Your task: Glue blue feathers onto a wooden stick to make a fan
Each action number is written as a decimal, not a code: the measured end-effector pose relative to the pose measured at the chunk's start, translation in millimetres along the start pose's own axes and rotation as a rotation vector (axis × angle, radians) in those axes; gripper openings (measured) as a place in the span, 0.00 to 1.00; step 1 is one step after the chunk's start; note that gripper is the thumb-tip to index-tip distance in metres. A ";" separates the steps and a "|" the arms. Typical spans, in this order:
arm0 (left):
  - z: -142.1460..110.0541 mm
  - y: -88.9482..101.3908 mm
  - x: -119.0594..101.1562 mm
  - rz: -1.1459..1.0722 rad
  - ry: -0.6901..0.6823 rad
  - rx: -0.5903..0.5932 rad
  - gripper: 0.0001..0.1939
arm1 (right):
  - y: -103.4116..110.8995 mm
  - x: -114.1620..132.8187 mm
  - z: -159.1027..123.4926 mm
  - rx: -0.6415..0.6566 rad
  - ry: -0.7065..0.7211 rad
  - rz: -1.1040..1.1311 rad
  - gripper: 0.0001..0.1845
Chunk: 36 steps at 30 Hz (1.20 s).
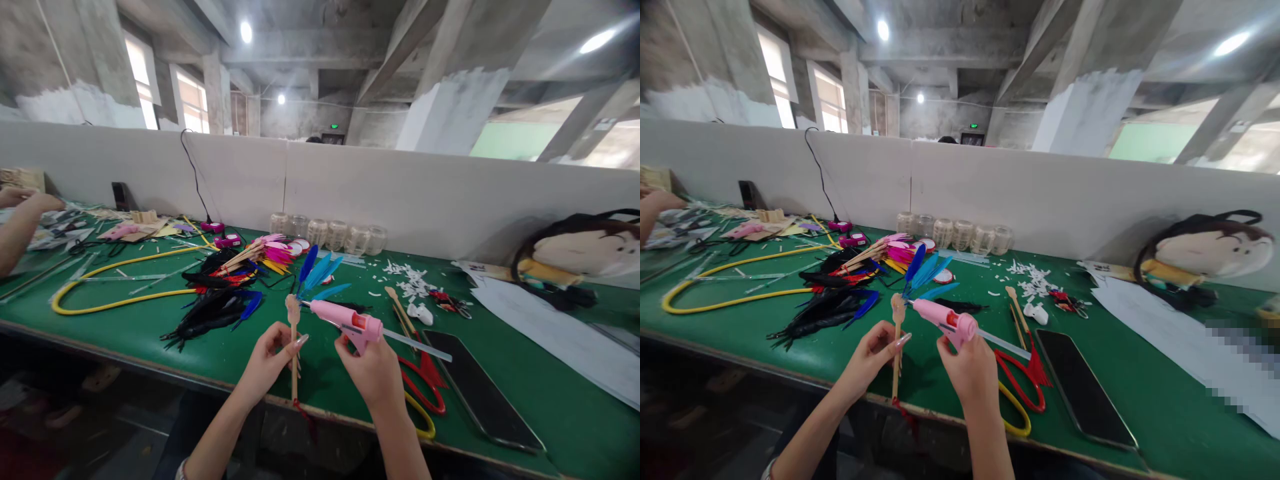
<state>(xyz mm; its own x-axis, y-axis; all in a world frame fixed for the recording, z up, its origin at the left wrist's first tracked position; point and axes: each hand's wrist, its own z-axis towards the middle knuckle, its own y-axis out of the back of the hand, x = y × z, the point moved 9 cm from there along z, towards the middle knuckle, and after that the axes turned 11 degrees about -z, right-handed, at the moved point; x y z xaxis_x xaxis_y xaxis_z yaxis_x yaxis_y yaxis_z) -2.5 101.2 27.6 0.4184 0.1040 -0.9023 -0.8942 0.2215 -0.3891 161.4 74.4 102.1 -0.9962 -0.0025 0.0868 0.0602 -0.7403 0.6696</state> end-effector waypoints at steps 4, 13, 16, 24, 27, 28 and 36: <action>-0.3 0.2 -0.5 0.021 -0.005 0.005 0.12 | 1.0 -3.6 2.6 -0.011 -0.076 0.019 0.16; 1.6 8.1 4.9 -0.073 0.084 -0.118 0.16 | 3.4 -20.6 2.4 0.060 -0.329 0.451 0.12; 2.6 12.5 6.9 -0.070 0.100 -0.182 0.17 | -5.5 -25.6 -0.2 0.137 -0.466 0.625 0.14; 2.2 21.6 10.9 -0.261 0.110 -0.329 0.17 | -28.6 -26.5 -4.8 0.292 -0.643 0.948 0.22; 1.1 22.4 13.3 -0.327 0.113 -0.338 0.16 | -42.6 -24.4 -11.3 0.409 -0.716 1.070 0.23; 1.2 22.6 13.5 -0.339 0.108 -0.335 0.16 | -47.1 -22.5 -13.4 0.455 -0.735 1.125 0.23; 5.9 30.5 8.4 -0.378 -0.015 -0.366 0.17 | -61.3 -1.9 -24.7 0.752 -0.748 1.392 0.18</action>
<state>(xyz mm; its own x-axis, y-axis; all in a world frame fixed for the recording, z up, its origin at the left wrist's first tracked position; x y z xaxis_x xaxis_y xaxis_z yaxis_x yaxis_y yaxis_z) -25.4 114.6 9.3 0.7223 0.0970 -0.6848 -0.6765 -0.1066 -0.7287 158.0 103.2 42.6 0.0461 0.1339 0.9899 0.9989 -0.0101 -0.0451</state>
